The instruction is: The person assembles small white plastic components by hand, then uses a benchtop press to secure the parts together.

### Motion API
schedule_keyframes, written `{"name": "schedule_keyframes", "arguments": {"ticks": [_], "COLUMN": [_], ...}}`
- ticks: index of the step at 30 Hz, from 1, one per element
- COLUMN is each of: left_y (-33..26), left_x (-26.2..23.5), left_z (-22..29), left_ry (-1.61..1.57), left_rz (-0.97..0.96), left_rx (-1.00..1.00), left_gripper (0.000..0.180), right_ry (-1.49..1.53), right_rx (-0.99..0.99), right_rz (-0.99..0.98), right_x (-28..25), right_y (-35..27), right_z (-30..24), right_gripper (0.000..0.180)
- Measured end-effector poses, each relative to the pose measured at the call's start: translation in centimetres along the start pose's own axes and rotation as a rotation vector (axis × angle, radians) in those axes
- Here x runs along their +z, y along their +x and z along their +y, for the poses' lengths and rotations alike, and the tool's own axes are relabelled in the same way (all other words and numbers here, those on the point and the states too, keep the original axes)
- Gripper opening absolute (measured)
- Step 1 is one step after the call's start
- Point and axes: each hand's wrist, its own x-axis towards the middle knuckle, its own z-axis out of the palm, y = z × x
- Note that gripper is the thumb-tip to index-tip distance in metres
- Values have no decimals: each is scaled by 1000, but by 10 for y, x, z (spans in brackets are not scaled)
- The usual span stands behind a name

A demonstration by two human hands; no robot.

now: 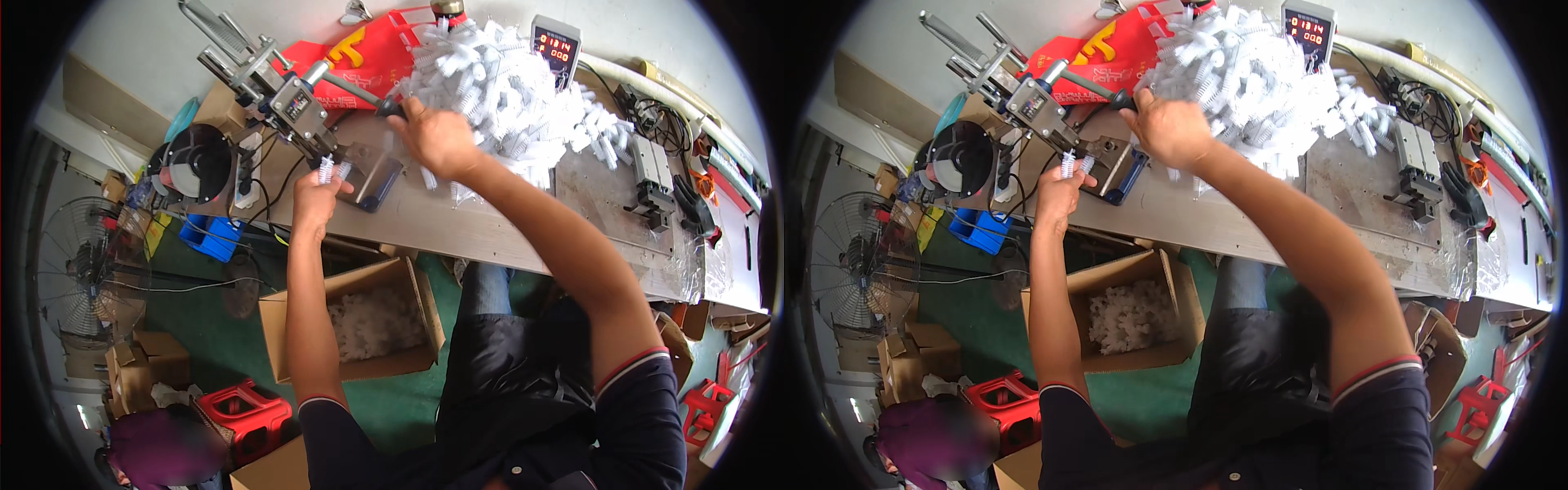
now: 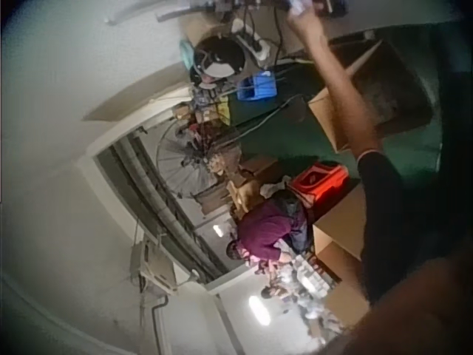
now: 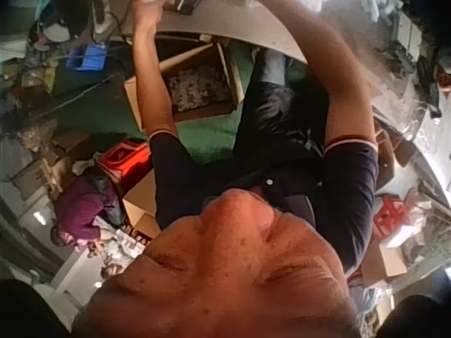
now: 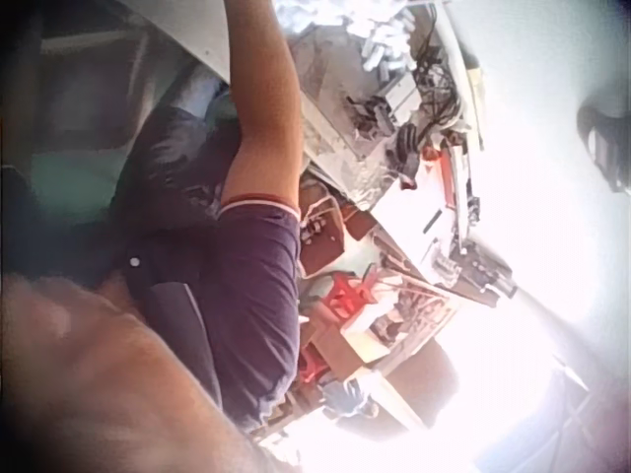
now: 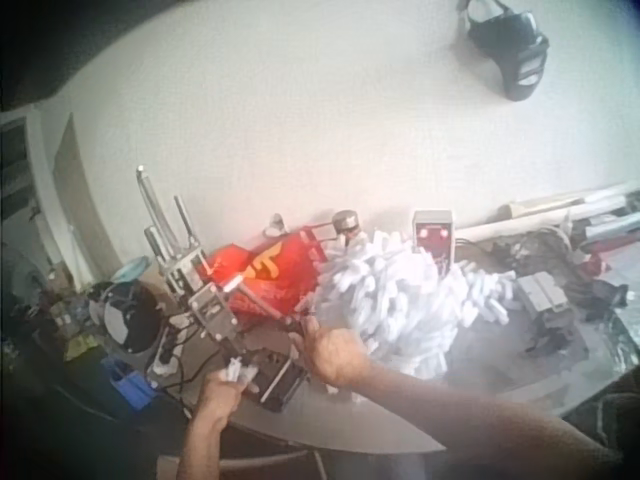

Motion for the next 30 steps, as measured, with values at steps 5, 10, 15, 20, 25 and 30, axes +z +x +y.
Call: {"name": "schedule_keyframes", "arguments": {"ticks": [5,10,15,20,25,30], "left_y": [6,7,-16,-60,-107,-155], "left_x": [3,5,2,-2,-3,-15], "left_z": [-5,-26,-45,-65,-115,-242], "left_ry": [59,104,51,41,-45,-23], "left_rz": [37,70,162,159,174,197], "left_rx": [-1,129,236,237,162,-119], "left_gripper": [28,28,28,32,29,32], "right_ry": [-1,88,44,39,59,241], "right_rx": [-10,28,-3,-70,0,85], "right_rz": [102,-82,-199,-95,-98,63], "right_x": [16,-14,-77,-88,-101,-116], "right_y": [1,1,15,18,4,-33], "right_z": [3,-4,-14,-5,0,10], "right_gripper": [40,42,45,43,42,40]}}
